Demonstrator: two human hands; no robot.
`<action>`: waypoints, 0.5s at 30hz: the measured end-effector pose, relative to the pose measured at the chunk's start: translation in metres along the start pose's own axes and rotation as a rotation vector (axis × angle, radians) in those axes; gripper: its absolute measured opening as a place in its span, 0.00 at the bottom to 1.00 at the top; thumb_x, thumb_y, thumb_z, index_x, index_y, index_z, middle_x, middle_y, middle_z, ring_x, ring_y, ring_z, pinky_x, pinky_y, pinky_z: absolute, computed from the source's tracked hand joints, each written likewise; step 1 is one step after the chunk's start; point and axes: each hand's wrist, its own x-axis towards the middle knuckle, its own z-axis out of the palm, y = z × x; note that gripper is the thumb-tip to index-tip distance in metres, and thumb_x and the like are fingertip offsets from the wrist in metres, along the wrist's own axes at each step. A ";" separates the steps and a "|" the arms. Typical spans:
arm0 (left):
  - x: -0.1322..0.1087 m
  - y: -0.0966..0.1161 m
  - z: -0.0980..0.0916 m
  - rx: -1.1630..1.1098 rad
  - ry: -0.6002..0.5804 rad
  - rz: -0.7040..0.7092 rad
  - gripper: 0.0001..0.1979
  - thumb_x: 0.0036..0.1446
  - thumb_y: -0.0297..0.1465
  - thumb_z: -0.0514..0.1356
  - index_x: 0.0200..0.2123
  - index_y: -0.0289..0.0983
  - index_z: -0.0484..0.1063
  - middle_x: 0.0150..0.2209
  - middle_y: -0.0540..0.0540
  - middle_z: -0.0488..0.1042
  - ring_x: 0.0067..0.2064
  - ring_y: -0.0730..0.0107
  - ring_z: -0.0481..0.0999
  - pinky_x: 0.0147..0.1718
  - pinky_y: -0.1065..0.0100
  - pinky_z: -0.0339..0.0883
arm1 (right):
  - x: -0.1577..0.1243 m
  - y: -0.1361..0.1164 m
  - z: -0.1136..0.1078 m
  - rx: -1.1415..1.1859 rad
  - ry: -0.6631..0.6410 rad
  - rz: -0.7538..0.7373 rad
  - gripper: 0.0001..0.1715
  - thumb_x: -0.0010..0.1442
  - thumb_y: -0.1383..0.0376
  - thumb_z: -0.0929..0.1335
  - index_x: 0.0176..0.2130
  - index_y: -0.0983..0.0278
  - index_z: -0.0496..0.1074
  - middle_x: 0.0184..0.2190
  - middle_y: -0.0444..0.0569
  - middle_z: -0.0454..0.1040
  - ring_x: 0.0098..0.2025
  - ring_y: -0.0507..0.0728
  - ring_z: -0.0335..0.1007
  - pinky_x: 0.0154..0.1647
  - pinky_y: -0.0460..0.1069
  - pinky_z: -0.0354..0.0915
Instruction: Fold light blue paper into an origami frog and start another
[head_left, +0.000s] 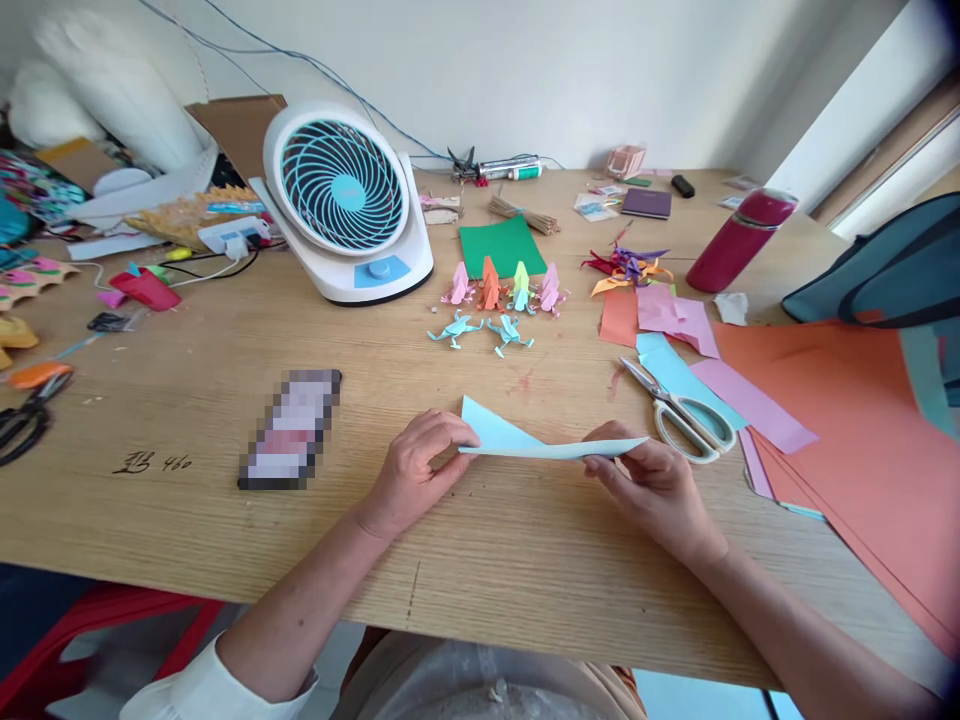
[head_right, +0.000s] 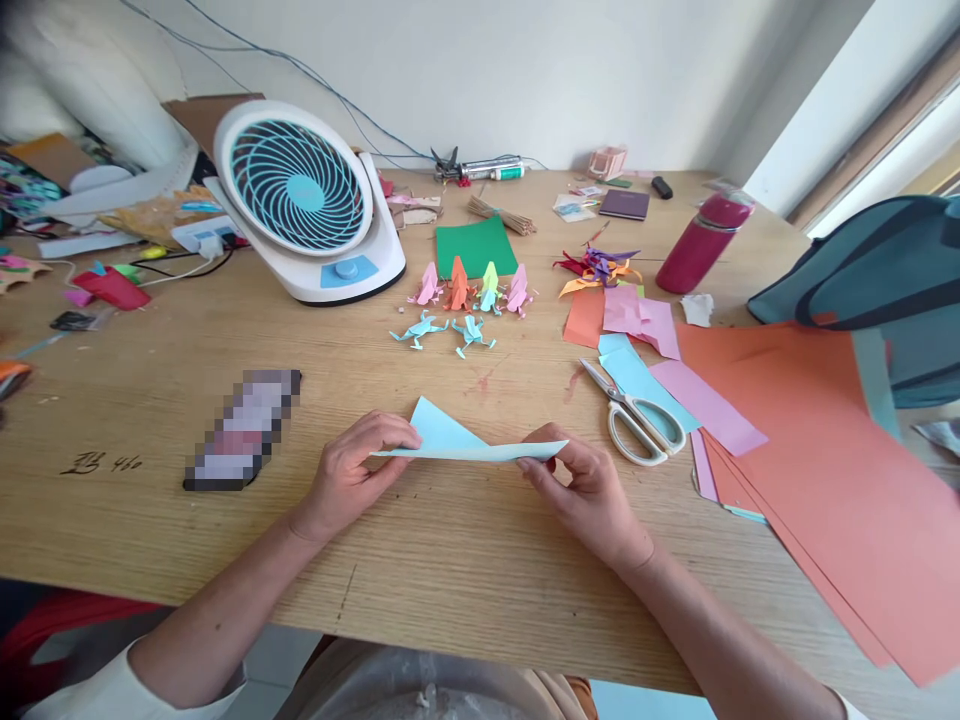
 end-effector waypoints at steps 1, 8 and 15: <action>0.001 0.003 -0.001 0.004 0.030 0.011 0.04 0.61 0.25 0.58 0.38 0.39 0.72 0.36 0.46 0.77 0.41 0.66 0.76 0.42 0.62 0.71 | 0.000 0.001 0.000 0.047 0.019 0.025 0.04 0.63 0.66 0.69 0.33 0.59 0.74 0.28 0.45 0.72 0.31 0.55 0.69 0.32 0.50 0.66; 0.020 0.056 -0.019 0.019 0.090 -0.107 0.06 0.61 0.28 0.60 0.31 0.41 0.69 0.26 0.53 0.72 0.27 0.73 0.70 0.27 0.71 0.66 | 0.003 0.006 -0.002 0.368 0.192 0.272 0.11 0.58 0.56 0.73 0.32 0.60 0.76 0.22 0.44 0.74 0.26 0.53 0.70 0.30 0.49 0.69; 0.035 0.067 -0.020 -0.657 -0.404 -0.275 0.12 0.68 0.37 0.53 0.45 0.40 0.74 0.39 0.45 0.79 0.39 0.68 0.79 0.33 0.71 0.72 | 0.011 0.001 -0.009 0.641 0.124 0.384 0.15 0.56 0.53 0.73 0.39 0.59 0.72 0.32 0.47 0.75 0.26 0.53 0.67 0.23 0.47 0.64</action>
